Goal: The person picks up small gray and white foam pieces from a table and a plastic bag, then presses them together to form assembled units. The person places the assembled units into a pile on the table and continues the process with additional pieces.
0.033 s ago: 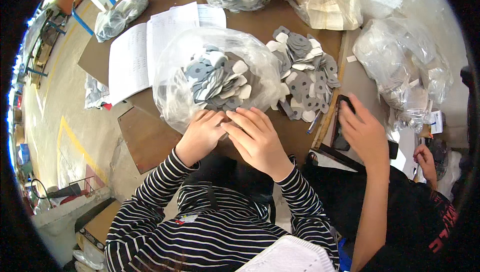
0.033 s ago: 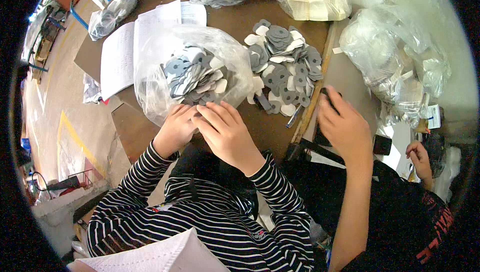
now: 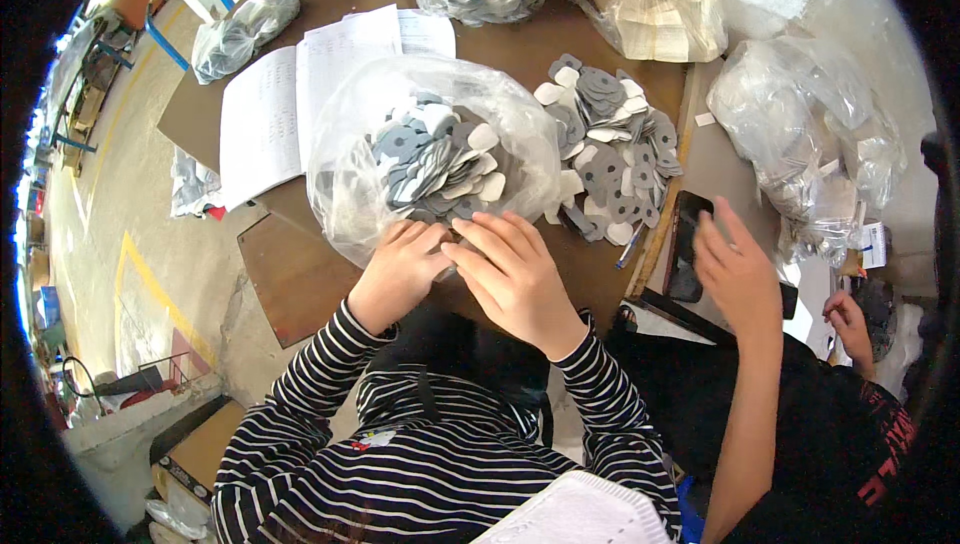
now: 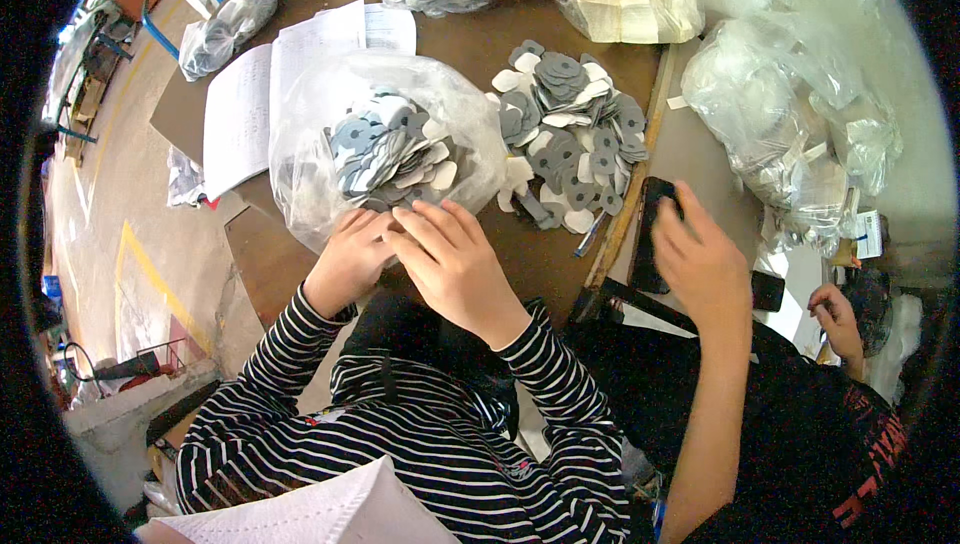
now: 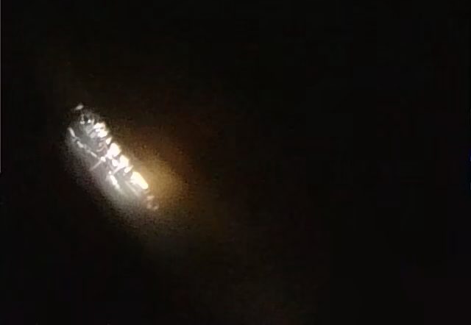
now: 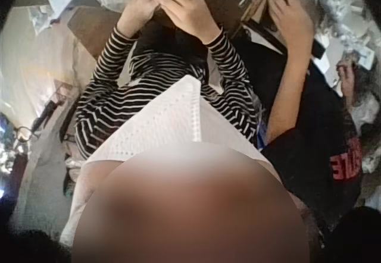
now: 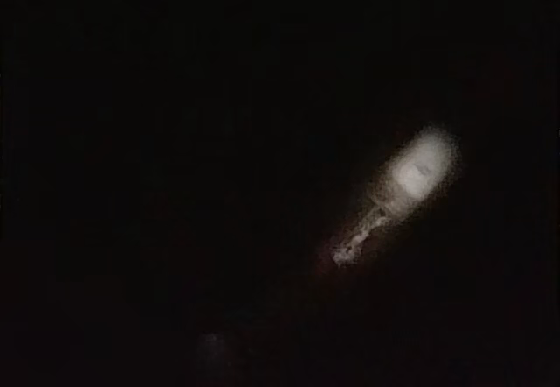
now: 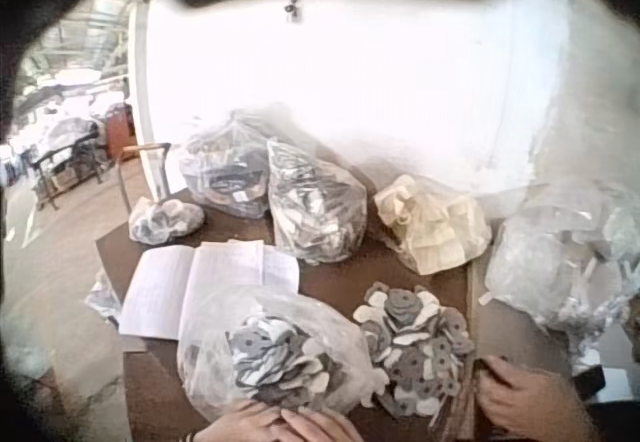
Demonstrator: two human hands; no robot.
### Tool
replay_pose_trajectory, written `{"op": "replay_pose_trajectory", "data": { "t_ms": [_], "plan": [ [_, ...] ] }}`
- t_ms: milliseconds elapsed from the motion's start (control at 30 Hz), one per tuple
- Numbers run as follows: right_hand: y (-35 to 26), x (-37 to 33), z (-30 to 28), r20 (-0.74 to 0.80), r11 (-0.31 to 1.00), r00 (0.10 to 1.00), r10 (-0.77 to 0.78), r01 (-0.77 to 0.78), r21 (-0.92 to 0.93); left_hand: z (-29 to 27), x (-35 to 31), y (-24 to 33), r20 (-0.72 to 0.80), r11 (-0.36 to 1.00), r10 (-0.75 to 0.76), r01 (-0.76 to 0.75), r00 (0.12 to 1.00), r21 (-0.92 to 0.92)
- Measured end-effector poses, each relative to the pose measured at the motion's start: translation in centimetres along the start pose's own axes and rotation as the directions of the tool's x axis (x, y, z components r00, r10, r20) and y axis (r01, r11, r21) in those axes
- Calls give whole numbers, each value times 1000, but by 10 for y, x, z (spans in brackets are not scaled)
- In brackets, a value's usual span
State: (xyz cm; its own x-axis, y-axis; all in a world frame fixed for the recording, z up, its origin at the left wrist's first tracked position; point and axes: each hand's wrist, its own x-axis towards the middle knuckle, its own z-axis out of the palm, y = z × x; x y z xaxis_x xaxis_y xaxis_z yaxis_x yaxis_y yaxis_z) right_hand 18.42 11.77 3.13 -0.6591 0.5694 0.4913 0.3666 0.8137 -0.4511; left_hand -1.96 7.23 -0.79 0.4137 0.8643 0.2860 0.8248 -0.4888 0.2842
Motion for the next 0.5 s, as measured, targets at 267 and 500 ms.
{"op": "replay_pose_trajectory", "data": {
  "t_ms": [267,500],
  "plan": [
    [38,-7,-6,-337,943,899,280,-323,-77,-26,-11,-42,-45,991,-121,118,992,-70],
    [78,-34,0,-261,764,838,479,-544,-347,-80,7,0,129,942,-81,119,988,-314]
  ]
}}
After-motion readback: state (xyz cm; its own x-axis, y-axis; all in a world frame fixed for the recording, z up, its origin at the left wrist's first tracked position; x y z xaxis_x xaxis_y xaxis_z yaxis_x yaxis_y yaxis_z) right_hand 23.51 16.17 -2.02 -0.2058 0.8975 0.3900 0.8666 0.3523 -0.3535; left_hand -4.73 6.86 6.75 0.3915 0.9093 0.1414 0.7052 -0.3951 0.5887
